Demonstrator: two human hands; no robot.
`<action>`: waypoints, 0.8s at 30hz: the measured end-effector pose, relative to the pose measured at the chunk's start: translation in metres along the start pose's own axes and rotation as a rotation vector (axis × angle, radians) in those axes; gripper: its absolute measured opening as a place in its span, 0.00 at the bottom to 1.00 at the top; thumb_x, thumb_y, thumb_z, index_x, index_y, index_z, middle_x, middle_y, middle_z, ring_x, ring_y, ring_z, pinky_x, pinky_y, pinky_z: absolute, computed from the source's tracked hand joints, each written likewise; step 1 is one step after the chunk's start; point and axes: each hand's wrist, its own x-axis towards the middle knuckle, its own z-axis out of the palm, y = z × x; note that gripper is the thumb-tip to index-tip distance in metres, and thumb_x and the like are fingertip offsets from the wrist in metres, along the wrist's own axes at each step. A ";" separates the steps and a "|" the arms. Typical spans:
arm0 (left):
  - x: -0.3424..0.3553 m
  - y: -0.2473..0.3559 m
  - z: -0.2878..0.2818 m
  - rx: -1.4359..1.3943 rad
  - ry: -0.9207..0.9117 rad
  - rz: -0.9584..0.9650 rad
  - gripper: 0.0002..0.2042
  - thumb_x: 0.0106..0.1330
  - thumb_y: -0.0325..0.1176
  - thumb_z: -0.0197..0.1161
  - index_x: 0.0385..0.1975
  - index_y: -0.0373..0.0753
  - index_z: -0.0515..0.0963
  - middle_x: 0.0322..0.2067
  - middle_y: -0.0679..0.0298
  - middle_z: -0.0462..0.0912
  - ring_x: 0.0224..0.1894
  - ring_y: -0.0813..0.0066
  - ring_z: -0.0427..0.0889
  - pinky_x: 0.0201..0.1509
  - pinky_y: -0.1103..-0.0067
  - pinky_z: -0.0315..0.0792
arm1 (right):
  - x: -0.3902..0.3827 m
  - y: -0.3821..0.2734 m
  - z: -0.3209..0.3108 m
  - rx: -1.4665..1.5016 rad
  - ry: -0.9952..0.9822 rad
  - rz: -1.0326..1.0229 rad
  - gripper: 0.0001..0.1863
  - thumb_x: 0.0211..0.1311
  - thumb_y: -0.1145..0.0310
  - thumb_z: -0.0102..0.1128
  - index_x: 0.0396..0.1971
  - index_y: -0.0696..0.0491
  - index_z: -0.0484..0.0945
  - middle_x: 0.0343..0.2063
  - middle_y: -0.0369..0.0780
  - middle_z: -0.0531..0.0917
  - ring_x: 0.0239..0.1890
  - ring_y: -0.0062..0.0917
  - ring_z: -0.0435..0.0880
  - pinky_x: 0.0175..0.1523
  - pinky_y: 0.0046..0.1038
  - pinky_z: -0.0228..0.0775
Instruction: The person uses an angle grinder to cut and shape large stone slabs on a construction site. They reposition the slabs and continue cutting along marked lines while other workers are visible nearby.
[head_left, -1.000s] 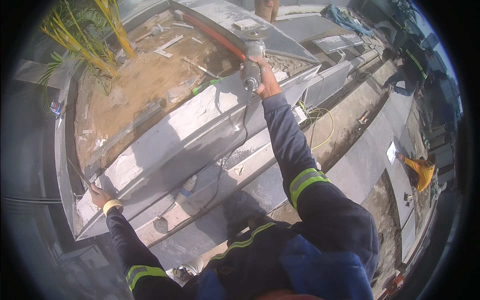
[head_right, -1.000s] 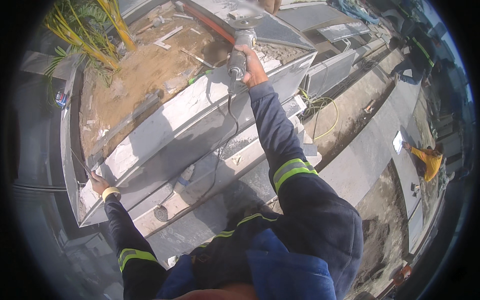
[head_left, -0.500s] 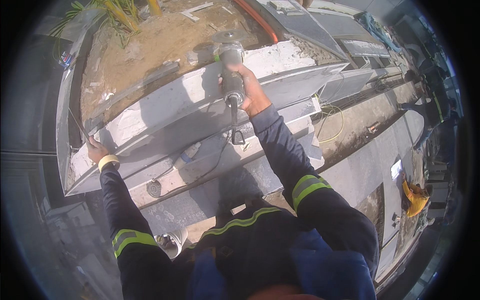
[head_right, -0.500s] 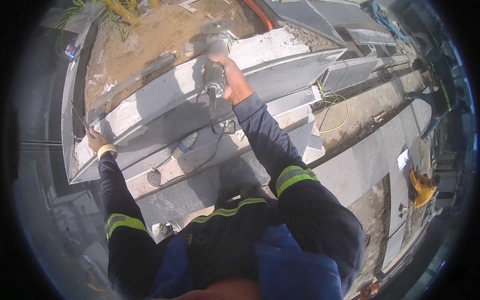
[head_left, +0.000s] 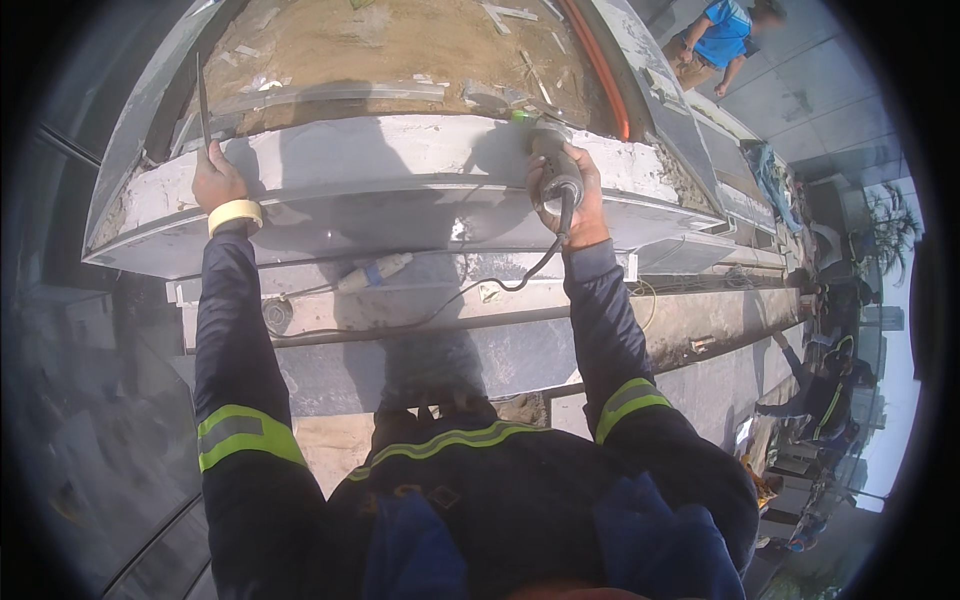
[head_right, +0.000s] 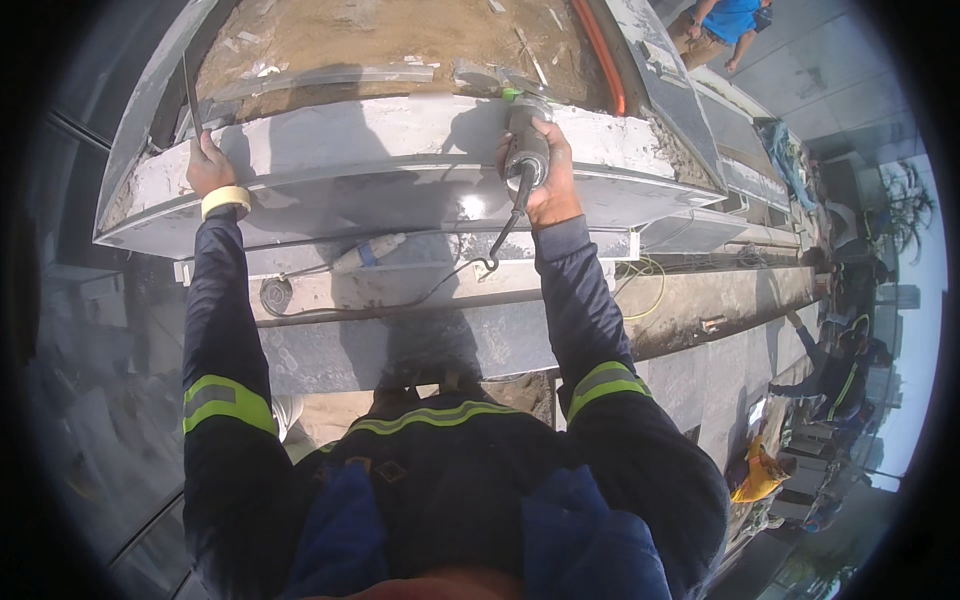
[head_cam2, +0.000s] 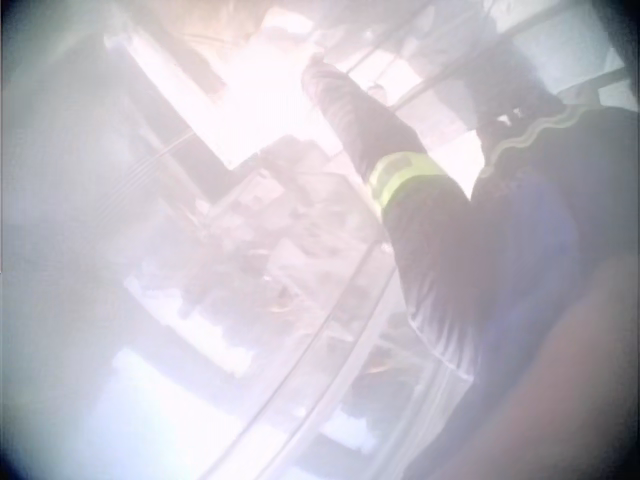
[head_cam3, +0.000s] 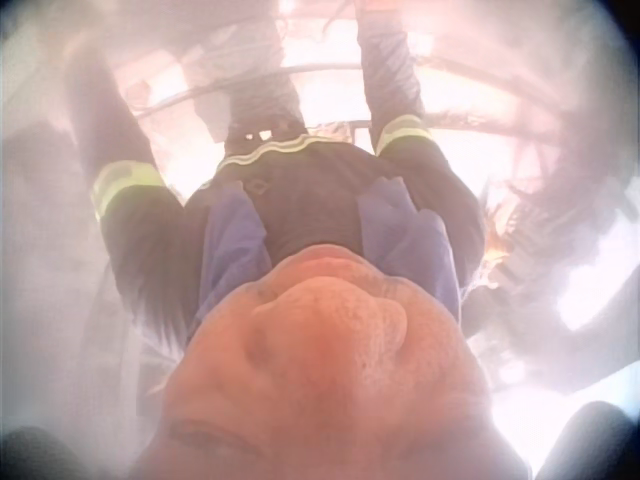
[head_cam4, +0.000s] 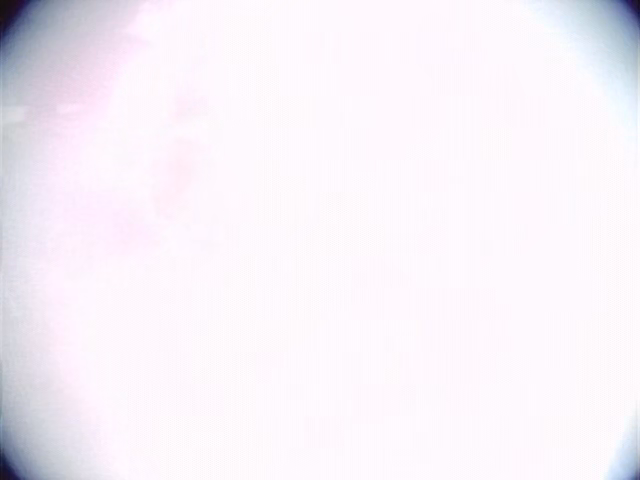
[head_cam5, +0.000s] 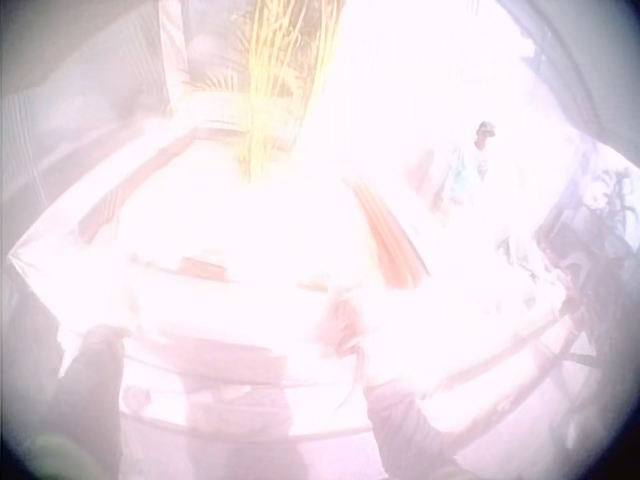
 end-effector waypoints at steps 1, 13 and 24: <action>0.001 -0.001 -0.001 0.000 0.012 0.005 0.20 0.78 0.47 0.50 0.46 0.39 0.84 0.33 0.44 0.87 0.37 0.39 0.85 0.40 0.53 0.75 | 0.007 0.016 0.003 0.015 -0.037 0.064 0.22 0.63 0.65 0.62 0.52 0.61 0.72 0.39 0.44 0.77 0.39 0.28 0.81 0.43 0.29 0.85; 0.014 -0.009 -0.027 -0.502 0.175 -0.226 0.17 0.78 0.41 0.50 0.43 0.34 0.82 0.23 0.57 0.82 0.26 0.59 0.82 0.33 0.66 0.73 | 0.137 0.226 0.087 -0.020 -0.124 0.256 0.21 0.62 0.64 0.64 0.49 0.61 0.72 0.38 0.43 0.78 0.37 0.30 0.82 0.40 0.30 0.84; -0.292 -0.087 -0.200 -0.249 -0.484 -0.606 0.27 0.77 0.49 0.51 0.46 0.23 0.77 0.33 0.53 0.77 0.36 0.62 0.74 0.43 0.65 0.72 | 0.018 0.157 0.062 0.080 -0.186 0.044 0.20 0.60 0.61 0.67 0.43 0.59 0.72 0.31 0.44 0.80 0.29 0.31 0.84 0.33 0.34 0.84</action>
